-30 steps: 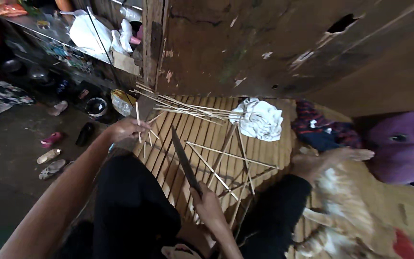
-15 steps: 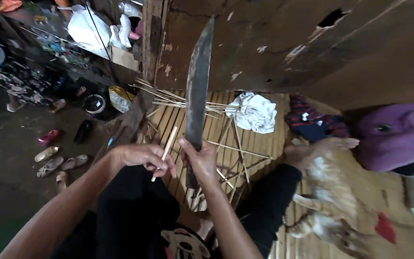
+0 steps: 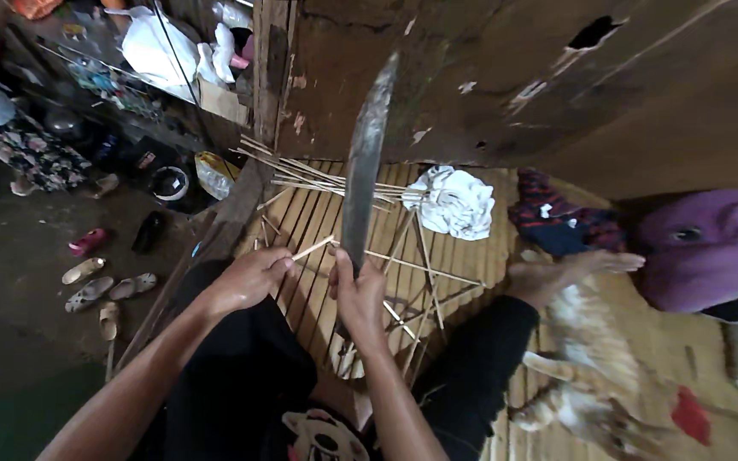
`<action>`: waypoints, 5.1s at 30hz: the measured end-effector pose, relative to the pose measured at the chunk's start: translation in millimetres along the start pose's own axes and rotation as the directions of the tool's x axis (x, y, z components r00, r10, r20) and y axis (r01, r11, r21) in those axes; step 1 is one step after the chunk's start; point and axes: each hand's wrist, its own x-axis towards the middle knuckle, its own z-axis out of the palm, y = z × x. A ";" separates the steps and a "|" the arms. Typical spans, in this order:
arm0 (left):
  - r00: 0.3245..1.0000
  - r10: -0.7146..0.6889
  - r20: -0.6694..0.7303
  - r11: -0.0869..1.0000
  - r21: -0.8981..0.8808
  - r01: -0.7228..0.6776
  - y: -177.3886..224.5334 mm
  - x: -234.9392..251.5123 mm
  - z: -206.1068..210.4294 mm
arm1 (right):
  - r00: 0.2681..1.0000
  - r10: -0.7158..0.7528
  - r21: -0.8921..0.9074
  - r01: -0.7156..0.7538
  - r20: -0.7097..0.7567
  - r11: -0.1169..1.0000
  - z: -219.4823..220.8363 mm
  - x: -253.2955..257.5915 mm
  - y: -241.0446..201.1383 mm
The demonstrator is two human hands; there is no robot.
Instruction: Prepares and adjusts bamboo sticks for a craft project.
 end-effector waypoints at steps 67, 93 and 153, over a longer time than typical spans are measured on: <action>0.850 -0.512 -0.120 0.858 -0.043 0.511 -129.3 70.5 -54.9 | 0.761 0.335 -0.602 0.091 0.555 0.793 165.2 70.3 -1.3; 0.962 -0.120 -0.245 0.859 0.460 0.224 -130.7 61.8 -56.9 | 0.807 0.359 -0.582 -0.023 0.469 0.813 168.0 68.1 16.9; 0.967 0.070 -0.245 0.881 0.469 0.055 -140.8 72.2 -49.7 | 0.807 0.323 -0.606 0.055 0.495 0.794 170.9 68.3 19.5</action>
